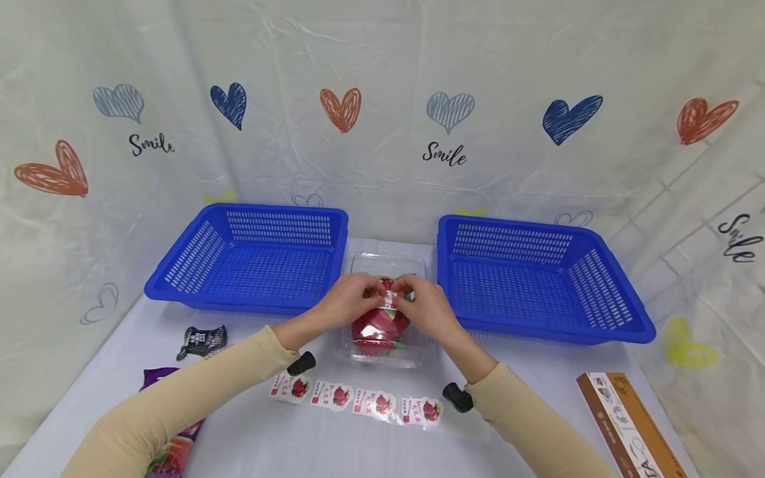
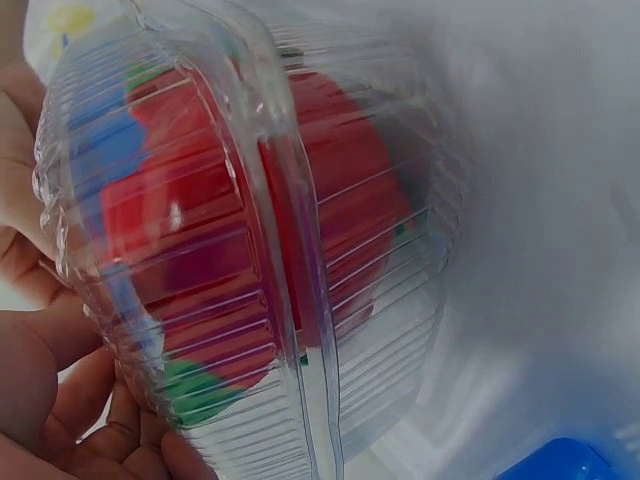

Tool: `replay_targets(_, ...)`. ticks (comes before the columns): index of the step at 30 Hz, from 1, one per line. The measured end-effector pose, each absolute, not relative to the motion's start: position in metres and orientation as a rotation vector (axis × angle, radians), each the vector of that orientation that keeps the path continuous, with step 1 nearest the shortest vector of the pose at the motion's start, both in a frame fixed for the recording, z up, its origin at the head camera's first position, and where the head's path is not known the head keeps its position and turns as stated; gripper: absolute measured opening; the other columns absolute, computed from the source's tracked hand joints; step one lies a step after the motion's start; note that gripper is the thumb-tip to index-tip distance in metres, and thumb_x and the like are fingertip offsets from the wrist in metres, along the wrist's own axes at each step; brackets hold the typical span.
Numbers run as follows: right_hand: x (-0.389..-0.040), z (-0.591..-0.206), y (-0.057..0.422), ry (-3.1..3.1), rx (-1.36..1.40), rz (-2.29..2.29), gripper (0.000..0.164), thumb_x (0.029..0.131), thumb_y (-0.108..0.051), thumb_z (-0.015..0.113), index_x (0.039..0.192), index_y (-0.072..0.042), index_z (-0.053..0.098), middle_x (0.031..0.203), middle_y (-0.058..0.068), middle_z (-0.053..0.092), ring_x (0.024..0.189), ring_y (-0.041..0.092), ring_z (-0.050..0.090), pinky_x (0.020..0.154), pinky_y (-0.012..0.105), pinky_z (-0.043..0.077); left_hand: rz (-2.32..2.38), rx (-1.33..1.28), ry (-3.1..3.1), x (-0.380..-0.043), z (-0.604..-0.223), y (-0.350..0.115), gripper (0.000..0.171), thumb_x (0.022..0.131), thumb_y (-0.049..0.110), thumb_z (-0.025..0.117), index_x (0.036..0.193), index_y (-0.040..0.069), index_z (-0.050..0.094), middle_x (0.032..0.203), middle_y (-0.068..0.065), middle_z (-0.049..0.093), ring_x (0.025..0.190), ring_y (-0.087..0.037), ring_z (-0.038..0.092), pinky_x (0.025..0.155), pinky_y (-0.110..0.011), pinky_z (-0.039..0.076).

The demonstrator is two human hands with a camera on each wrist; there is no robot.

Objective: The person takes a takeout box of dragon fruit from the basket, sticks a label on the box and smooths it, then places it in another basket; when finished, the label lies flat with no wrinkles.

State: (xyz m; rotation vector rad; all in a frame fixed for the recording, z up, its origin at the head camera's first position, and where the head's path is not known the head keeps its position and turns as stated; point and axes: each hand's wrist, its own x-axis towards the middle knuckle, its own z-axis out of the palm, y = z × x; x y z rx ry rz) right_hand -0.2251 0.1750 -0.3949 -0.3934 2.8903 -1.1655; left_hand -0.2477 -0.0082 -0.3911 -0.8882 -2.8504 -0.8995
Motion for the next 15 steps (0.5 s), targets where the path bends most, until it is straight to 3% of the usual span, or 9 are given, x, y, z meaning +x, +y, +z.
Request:
replay_targets(8,-0.2248,-0.3967,0.1745,2.916,-0.423,-1.168,0.016,0.09,-0.01,0.069,0.105,-0.007,0.066,0.092,0.005,0.067,0.065,0.015,0.057,0.056,0.031,0.047,-0.931,-0.866,-2.846,-0.249,-0.393,-0.0099,0.009,0.09,0.007,0.066,0.093,0.007,0.074,0.085,-0.002,0.066,0.075,-0.012,0.055,0.071,-0.027,0.045)
replay_targets(15,-0.2231,-0.3966,0.1766,2.954,-0.414,-1.149,0.019,0.088,-0.012,0.073,0.105,-0.004,0.068,0.102,0.013,0.063,0.071,0.018,0.06,0.059,0.029,0.051,-0.943,-0.842,-2.843,-0.2485,-0.3943,-0.0085,0.008,0.09,0.007,0.067,0.093,0.006,0.074,0.085,-0.002,0.065,0.075,-0.013,0.055,0.07,-0.027,0.045)
